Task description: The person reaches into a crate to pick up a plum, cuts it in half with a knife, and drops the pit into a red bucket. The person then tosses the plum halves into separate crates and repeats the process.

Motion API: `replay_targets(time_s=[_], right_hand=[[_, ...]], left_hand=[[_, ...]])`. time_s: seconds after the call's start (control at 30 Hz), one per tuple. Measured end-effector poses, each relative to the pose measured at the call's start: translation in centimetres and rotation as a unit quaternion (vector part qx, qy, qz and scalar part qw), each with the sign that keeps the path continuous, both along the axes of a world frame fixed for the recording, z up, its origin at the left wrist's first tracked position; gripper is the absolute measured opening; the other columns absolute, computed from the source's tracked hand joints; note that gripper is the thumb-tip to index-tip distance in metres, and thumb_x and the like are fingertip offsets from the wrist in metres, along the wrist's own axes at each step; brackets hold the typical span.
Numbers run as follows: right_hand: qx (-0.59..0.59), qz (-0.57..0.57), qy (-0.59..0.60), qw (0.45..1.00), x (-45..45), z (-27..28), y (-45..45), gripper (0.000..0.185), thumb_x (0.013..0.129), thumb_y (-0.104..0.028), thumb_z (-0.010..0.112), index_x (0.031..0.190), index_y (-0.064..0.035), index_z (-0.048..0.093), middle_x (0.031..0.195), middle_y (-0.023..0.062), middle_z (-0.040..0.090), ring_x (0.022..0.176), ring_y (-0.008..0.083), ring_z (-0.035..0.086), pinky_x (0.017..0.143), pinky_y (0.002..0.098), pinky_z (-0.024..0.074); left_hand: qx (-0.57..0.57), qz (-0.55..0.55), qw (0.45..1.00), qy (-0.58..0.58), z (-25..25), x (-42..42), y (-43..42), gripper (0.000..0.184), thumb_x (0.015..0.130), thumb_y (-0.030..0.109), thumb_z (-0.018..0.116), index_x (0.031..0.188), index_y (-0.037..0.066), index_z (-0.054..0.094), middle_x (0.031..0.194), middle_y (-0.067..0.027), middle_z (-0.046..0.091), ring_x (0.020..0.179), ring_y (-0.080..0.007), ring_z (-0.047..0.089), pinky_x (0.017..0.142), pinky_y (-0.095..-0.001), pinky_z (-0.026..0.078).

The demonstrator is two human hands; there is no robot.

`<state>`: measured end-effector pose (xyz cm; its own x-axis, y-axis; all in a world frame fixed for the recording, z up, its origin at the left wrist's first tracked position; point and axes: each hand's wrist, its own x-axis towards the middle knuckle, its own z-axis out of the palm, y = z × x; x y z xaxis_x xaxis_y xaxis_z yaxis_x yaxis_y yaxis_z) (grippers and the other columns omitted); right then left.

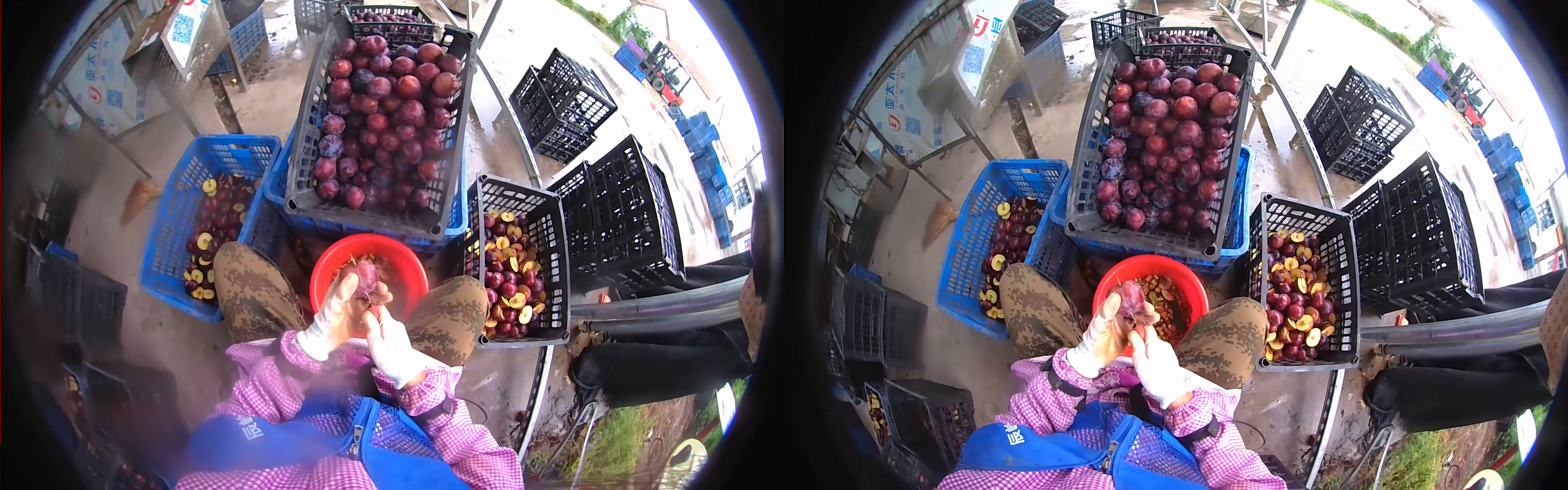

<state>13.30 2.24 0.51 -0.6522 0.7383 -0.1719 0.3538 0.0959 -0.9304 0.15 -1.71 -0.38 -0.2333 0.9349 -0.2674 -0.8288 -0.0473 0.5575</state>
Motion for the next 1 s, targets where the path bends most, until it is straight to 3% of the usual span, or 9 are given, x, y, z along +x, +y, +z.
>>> replay_targets(time_s=[0.1, 0.17, 0.3, 0.5, 0.57, 0.73, 0.8, 0.93, 1.0], right_hand=[[-0.068, 0.056, -0.022, 0.996, 0.9, 0.9, 0.5, 0.035, 0.093, -0.027, 0.046, 0.11, 0.0023, 0.054, 0.095, 0.0267, 0.061, 0.093, 0.0408, 0.059, 0.079, 0.0439, 0.0463], [-0.073, 0.018, 0.008, 0.997, 0.2, -0.5, -0.6, 0.033, 0.092, -0.027, 0.048, 0.108, 0.0004, 0.056, 0.097, 0.0245, 0.062, 0.094, 0.0405, 0.058, 0.08, 0.0433, 0.0464], [0.084, 0.0, -0.042, 0.996, -1.1, -1.7, -0.1, 0.025, 0.093, -0.023, 0.048, 0.104, -0.002, 0.054, 0.074, 0.0152, 0.057, 0.065, 0.0207, 0.056, 0.061, 0.0366, 0.0446], [-0.152, 0.012, 0.019, 0.988, -0.6, 0.3, -0.3, 0.027, 0.093, -0.023, 0.048, 0.105, 0.0005, 0.052, 0.076, 0.0202, 0.061, 0.067, 0.0346, 0.061, 0.062, 0.0395, 0.0463], [0.064, -0.04, 0.051, 0.996, -1.5, -0.5, -0.8, 0.033, 0.092, -0.029, 0.049, 0.099, 0.0027, 0.055, 0.075, 0.0258, 0.061, 0.071, 0.0412, 0.061, 0.062, 0.0463, 0.0464], [-0.026, -0.037, 0.027, 0.999, -0.8, 1.4, 0.0, 0.033, 0.092, -0.027, 0.048, 0.102, 0.0037, 0.055, 0.079, 0.0278, 0.061, 0.076, 0.0422, 0.062, 0.065, 0.0453, 0.0466], [-0.032, -0.037, 0.073, 0.996, -0.7, 1.4, -0.2, 0.032, 0.093, -0.027, 0.048, 0.1, 0.003, 0.055, 0.079, 0.0278, 0.06, 0.076, 0.0417, 0.062, 0.065, 0.0441, 0.0465], [0.08, -0.028, 0.032, 0.996, -1.1, -0.2, -1.0, 0.031, 0.093, -0.029, 0.047, 0.101, 0.0003, 0.053, 0.072, 0.0235, 0.061, 0.069, 0.0406, 0.061, 0.062, 0.0468, 0.0469], [0.13, -0.028, -0.045, 0.99, -1.3, 0.4, -0.8, 0.032, 0.092, -0.031, 0.048, 0.102, -0.0008, 0.052, 0.071, 0.0226, 0.062, 0.068, 0.0399, 0.061, 0.061, 0.0483, 0.0469]], left_hand=[[0.027, 0.051, 0.922, 0.384, -0.4, -1.5, 0.9, 0.054, 0.077, 0.02, 0.073, 0.121, 0.006, 0.044, 0.102, -0.0092, 0.062, 0.1, -0.0192, 0.06, 0.092, -0.0338, 0.046], [0.016, 0.074, 0.927, 0.367, -0.9, -1.3, 0.8, 0.044, 0.077, 0.002, 0.068, 0.116, 0.006, 0.048, 0.1, -0.0014, 0.056, 0.091, -0.0112, 0.056, 0.082, -0.0279, 0.049], [0.007, 0.042, 0.999, 0.008, 0.1, 0.4, 1.2, 0.039, 0.084, 0.034, 0.065, 0.11, 0.008, 0.051, 0.088, -0.0085, 0.062, 0.081, -0.0217, 0.062, 0.073, -0.0361, 0.051], [0.038, 0.089, 0.927, 0.362, 1.4, -1.4, 2.0, 0.048, 0.086, 0.04, 0.062, 0.115, 0.004, 0.05, 0.097, -0.0111, 0.063, 0.09, -0.0218, 0.062, 0.082, -0.0327, 0.05], [0.008, 0.069, 0.973, 0.221, 1.1, -1.5, 2.3, 0.047, 0.087, 0.04, 0.06, 0.115, 0.005, 0.049, 0.099, -0.0113, 0.063, 0.091, -0.0235, 0.063, 0.084, -0.0354, 0.051], [0.109, 0.006, 0.994, 0.006, 2.0, -0.6, 1.7, 0.042, 0.09, 0.039, 0.058, 0.117, 0.009, 0.049, 0.098, -0.0065, 0.06, 0.091, -0.0187, 0.06, 0.08, -0.0332, 0.051], [0.054, 0.101, 0.89, 0.442, 0.6, -1.7, 2.3, 0.07, 0.075, 0.054, 0.069, 0.118, 0.005, 0.045, 0.099, -0.0111, 0.062, 0.092, -0.0215, 0.062, 0.082, -0.0341, 0.051], [0.018, 0.073, 0.916, 0.395, 0.7, -1.4, 2.0, 0.068, 0.075, 0.049, 0.072, 0.117, 0.003, 0.045, 0.095, -0.0109, 0.063, 0.093, -0.0205, 0.061, 0.086, -0.0341, 0.049], [0.024, -0.025, 0.996, -0.085, 0.8, -0.8, 1.9, 0.066, 0.076, 0.047, 0.071, 0.117, 0.003, 0.045, 0.095, -0.0106, 0.063, 0.094, -0.0214, 0.061, 0.09, -0.0352, 0.048]])
